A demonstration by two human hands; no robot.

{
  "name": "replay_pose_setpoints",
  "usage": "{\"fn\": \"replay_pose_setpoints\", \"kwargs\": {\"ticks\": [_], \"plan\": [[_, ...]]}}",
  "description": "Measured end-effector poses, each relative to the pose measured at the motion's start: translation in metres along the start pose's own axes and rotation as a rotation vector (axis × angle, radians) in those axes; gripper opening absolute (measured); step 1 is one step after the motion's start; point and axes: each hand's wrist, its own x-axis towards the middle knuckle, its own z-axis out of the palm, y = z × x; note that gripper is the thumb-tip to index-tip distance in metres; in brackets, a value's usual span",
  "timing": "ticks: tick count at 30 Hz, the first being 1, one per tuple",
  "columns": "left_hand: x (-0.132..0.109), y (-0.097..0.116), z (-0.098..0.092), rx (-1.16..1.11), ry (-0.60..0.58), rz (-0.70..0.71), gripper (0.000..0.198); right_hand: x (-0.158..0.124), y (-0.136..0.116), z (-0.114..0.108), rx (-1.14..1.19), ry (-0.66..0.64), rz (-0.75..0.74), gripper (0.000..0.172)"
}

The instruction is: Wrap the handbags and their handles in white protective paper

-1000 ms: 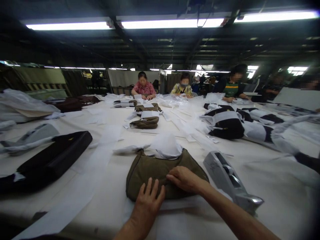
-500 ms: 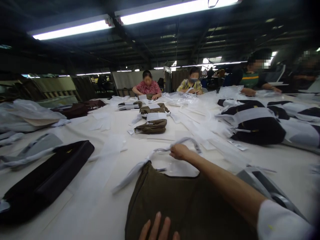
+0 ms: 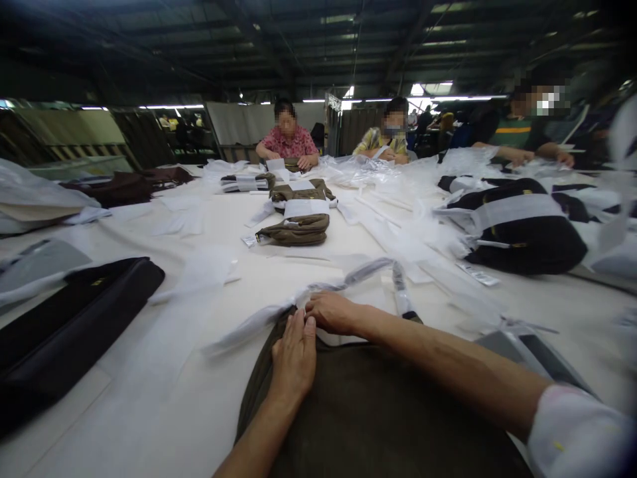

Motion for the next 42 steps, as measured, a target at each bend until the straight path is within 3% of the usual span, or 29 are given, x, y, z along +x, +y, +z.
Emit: {"fn": "replay_pose_setpoints", "kwargs": {"ticks": [2,6,15,19,22,25,28,31,34,39,42], "plan": [[0.000,-0.007,0.009,0.110,-0.051,0.084,0.047,-0.014,-0.001,-0.002,-0.034,-0.012,-0.029,0.019],[-0.008,-0.011,0.017,0.261,-0.030,0.250,0.043,-0.035,-0.002,-0.005,-0.089,-0.014,-0.066,0.021],[0.011,-0.007,0.003,0.536,0.024,0.378,0.033,-0.031,-0.002,0.009,-0.153,0.034,-0.016,0.016],[0.016,-0.012,0.005,0.562,0.043,0.369,0.028,-0.043,-0.007,0.003,-0.150,0.037,-0.050,0.016],[0.017,-0.016,0.007,0.570,0.062,0.365,0.025,-0.075,-0.006,-0.011,-0.173,-0.001,-0.148,0.020],[0.017,-0.018,0.007,0.564,0.076,0.376,0.023,-0.124,0.002,-0.029,-0.206,-0.080,-0.211,0.019],[0.013,-0.017,0.007,0.558,0.086,0.398,0.023,-0.172,0.013,-0.046,-0.175,-0.091,-0.176,0.021],[0.006,-0.015,0.011,0.549,0.057,0.390,0.025,-0.198,0.024,-0.052,-0.087,-0.044,-0.064,0.035],[0.004,-0.017,0.014,0.539,0.026,0.382,0.027,-0.196,0.024,-0.044,-0.091,-0.061,0.005,0.054],[0.003,-0.005,-0.001,0.534,0.035,0.408,0.029,-0.168,0.001,-0.029,-0.204,-0.158,-0.048,0.018],[-0.023,0.023,-0.004,0.507,0.066,0.449,0.031,-0.159,-0.007,-0.024,-0.252,-0.217,-0.044,0.017]]}}
